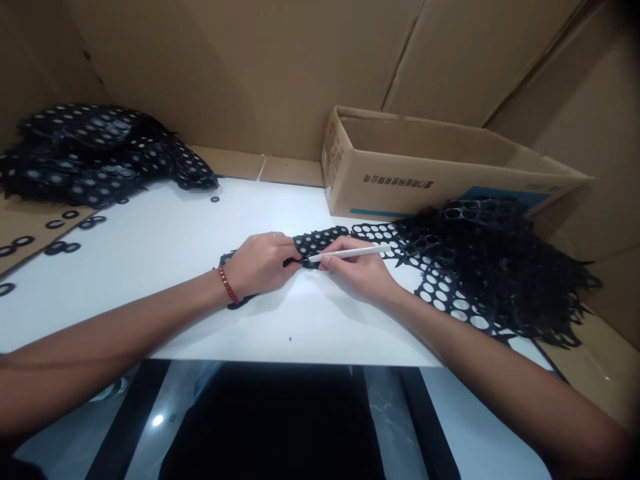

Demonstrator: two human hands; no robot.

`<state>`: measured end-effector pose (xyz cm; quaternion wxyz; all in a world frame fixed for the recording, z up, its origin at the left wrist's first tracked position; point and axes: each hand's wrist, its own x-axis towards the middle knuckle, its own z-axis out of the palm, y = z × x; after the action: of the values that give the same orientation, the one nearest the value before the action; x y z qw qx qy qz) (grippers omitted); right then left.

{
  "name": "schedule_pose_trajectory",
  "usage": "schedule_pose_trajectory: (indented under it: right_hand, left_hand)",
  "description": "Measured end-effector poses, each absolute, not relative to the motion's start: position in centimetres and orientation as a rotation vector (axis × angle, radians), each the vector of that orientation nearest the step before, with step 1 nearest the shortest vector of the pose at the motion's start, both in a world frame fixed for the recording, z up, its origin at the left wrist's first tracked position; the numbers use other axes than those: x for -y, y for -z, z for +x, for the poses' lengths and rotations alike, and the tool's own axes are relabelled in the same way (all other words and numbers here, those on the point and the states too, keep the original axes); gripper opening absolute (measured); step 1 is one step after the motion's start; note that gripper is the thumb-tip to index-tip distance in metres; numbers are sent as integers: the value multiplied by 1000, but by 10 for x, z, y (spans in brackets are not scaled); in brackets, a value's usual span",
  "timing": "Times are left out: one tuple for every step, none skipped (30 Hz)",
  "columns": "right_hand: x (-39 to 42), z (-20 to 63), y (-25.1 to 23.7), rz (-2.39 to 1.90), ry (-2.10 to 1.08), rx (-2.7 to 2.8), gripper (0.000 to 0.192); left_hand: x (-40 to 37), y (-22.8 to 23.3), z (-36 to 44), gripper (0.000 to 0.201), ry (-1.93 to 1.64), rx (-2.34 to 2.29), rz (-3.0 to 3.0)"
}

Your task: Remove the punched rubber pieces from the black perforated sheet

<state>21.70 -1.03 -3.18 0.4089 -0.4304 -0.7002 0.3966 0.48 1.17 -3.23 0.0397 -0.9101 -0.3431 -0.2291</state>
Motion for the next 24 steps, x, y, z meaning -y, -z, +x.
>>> schedule_pose_trajectory:
  right_hand:
    - [10,217,32,-1090,-981,1782,11]
    - [9,217,33,-1092,-967,1797,11]
    - [9,218,34,-1092,-959,1811,11]
    - [9,218,34,-1091,-952,1825,10]
    - [8,218,35,-1088,-944,1837,10]
    - [8,218,35,-1084,-935,1851,10]
    - [8,218,35,-1078,-922,1866,10]
    - [9,219,35,-1067,-905,1880,10]
    - [9,219,35,-1052,-885,1897,11]
    - [9,219,35,-1035,-858,1917,11]
    - [10,219,35,-1016,-826,1940,12]
    - [10,219,34,-999,-791,1968,12]
    - [10,219,34,-987,-756,1996,12]
    - [11,219,34,-978,-725,2023,11]
    - [11,219,33,-970,-698,2048,11]
    - [11,219,33,-964,-676,2065,10]
    - [11,219,33,-959,-661,2077,10]
    - [11,219,32,-958,-651,2082,10]
    - [11,219,32,-958,-645,2085,10]
    - [10,218,32,-961,-642,2087,10]
    - [10,218,32,-966,-643,2088,10]
    - [10,218,31,-972,-647,2091,10]
    - [9,218,31,-977,-653,2094,10]
    - [9,218,31,-985,-661,2096,11]
  left_hand:
    - [-12,32,5,20,704,1049,-2785]
    - [-12,32,5,20,702,1046,-2784]
    - [-12,32,5,20,702,1041,-2784]
    - [-12,32,5,20,701,1036,-2784]
    - [-12,32,5,20,701,1031,-2785]
    - [-12,32,5,20,699,1028,-2787]
    - [-12,32,5,20,694,1030,-2789]
    - [-12,32,5,20,687,1034,-2791]
    - [-12,33,6,19,682,1038,-2794]
    - [-12,33,6,19,680,1038,-2799]
    - [-12,33,5,19,682,1035,-2802]
    - [-13,34,5,19,688,1025,-2806]
    - [-13,34,5,19,698,1012,-2808]
    - [-13,35,5,19,707,995,-2811]
    - [-14,35,5,19,711,979,-2816]
    - [-14,35,4,19,712,963,-2822]
    - [-15,35,4,20,709,949,-2829]
    - [-15,35,4,20,705,937,-2835]
    - [-16,35,4,21,701,930,-2840]
    - [-16,35,4,21,700,924,-2844]
    - [-16,35,3,21,703,921,-2846]
    - [-17,35,3,21,706,919,-2848]
    - [-17,35,3,20,709,916,-2850]
    - [-17,35,3,20,714,914,-2852]
